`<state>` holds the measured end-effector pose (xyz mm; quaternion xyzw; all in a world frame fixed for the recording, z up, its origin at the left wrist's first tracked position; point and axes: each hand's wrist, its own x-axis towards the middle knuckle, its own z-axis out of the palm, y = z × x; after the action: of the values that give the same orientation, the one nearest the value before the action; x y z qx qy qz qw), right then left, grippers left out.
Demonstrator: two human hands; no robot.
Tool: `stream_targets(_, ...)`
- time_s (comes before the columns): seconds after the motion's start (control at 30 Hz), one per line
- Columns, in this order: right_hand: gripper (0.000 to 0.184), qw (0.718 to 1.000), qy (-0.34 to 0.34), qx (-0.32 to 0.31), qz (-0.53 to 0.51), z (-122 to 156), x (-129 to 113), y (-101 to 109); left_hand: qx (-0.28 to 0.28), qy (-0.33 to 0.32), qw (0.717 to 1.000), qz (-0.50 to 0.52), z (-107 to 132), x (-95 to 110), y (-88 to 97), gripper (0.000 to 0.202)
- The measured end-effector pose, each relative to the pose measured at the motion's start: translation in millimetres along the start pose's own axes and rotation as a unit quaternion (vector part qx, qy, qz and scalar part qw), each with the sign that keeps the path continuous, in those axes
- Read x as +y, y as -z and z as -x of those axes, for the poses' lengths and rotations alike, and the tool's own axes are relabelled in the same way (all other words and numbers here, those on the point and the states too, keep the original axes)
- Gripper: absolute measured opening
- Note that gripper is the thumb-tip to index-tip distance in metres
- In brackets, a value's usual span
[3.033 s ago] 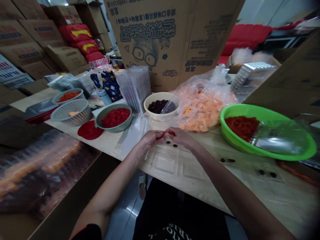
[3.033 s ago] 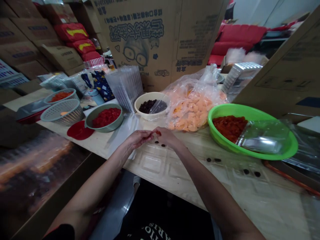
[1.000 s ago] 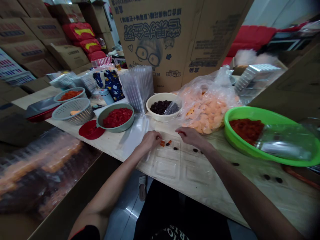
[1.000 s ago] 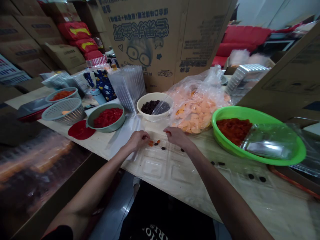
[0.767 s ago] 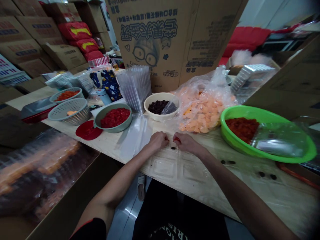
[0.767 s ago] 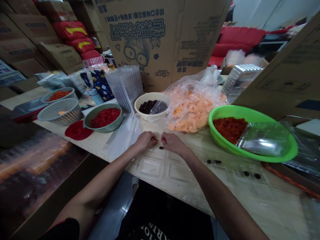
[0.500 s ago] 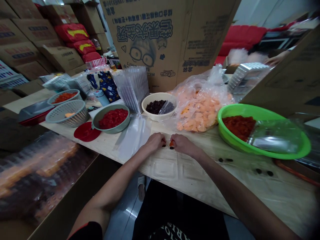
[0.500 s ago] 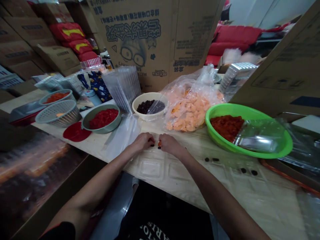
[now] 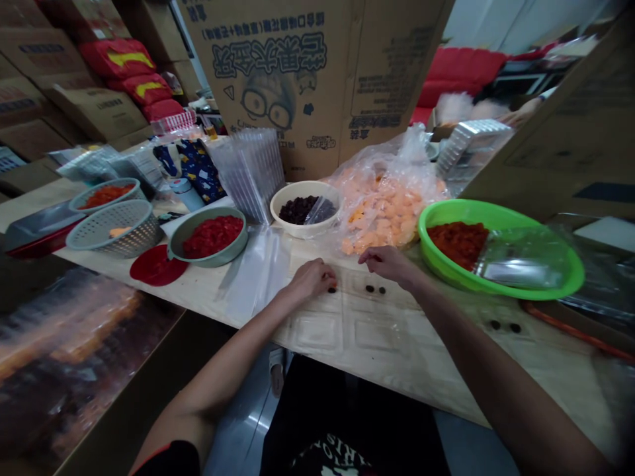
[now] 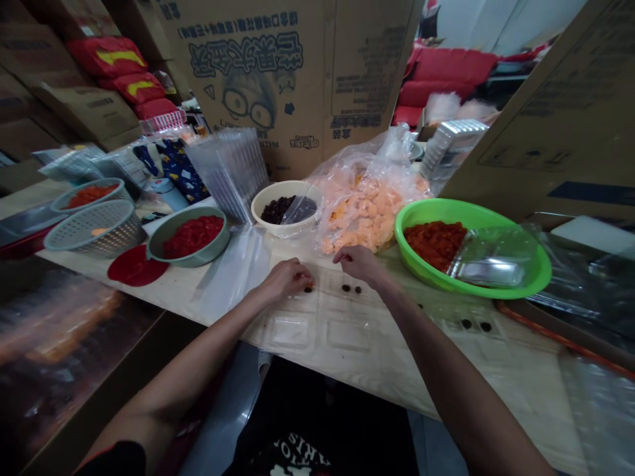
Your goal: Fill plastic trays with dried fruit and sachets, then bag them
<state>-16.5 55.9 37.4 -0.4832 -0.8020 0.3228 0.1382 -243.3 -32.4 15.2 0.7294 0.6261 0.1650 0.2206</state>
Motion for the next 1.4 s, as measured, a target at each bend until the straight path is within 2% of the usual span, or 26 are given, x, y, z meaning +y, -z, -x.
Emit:
stream_targets(0.1,0.032,1.000,-0.015,0.007,-0.006,7,15,6,-0.029,0.035,0.998,0.037,-8,9,-11.9,0.011)
stream_targets(0.23,0.031,0.999,-0.022,-0.018,-0.020,11,31,1,-0.007,0.088,0.992,0.096,-14,3,-18.0,0.010)
stream_targets(0.33,0.025,0.999,-0.028,-0.038,-0.005,12,30,-8,0.008,0.131,0.979,0.159,-15,-6,-15.2,0.018)
stream_targets(0.43,0.019,0.996,0.027,-0.041,0.076,13,17,-17,-0.009,0.153,0.964,0.219,-15,-14,-10.1,0.027)
stream_targets(0.5,0.021,0.985,0.064,-0.052,0.153,16,7,-23,-0.018,0.168,0.940,0.296,-13,-17,-6.6,0.028)
stream_targets(0.6,0.027,0.968,0.075,-0.082,0.225,19,-1,-28,-0.032,0.199,0.872,0.446,-10,-18,-1.4,0.029)
stream_targets(0.67,0.028,0.969,0.073,-0.078,0.221,20,1,-25,-0.041,0.211,0.842,0.495,-9,-18,1.9,0.029)
stream_targets(0.77,0.029,0.990,0.033,-0.028,0.132,20,15,-8,-0.038,0.209,0.831,0.515,-8,-14,4.4,0.025)
stream_targets(0.83,0.033,1.000,-0.011,0.003,0.026,23,28,7,-0.034,0.201,0.839,0.504,-11,-9,2.2,0.023)
stream_targets(0.93,0.039,0.989,-0.061,0.020,-0.137,32,46,23,-0.026,0.170,0.891,0.421,-21,2,-9.4,0.018)
stream_targets(1.03,0.027,0.967,-0.095,0.018,-0.237,40,56,26,-0.019,0.108,0.951,0.287,-37,18,-27.3,0.022)
stream_targets(1.1,0.020,0.958,-0.105,0.013,-0.267,43,57,23,-0.016,0.070,0.975,0.211,-48,27,-38.2,0.023)
stream_targets(1.23,0.015,0.952,-0.138,0.016,-0.274,43,52,14,-0.008,0.038,0.987,0.153,-59,36,-48.0,0.021)
stream_targets(1.33,0.015,0.944,-0.151,0.026,-0.294,37,42,5,0.013,0.003,0.994,0.113,-55,38,-45.6,0.025)
stream_targets(1.4,0.016,0.934,-0.147,0.033,-0.324,31,35,-4,-0.001,-0.028,0.998,0.057,-49,39,-42.9,0.025)
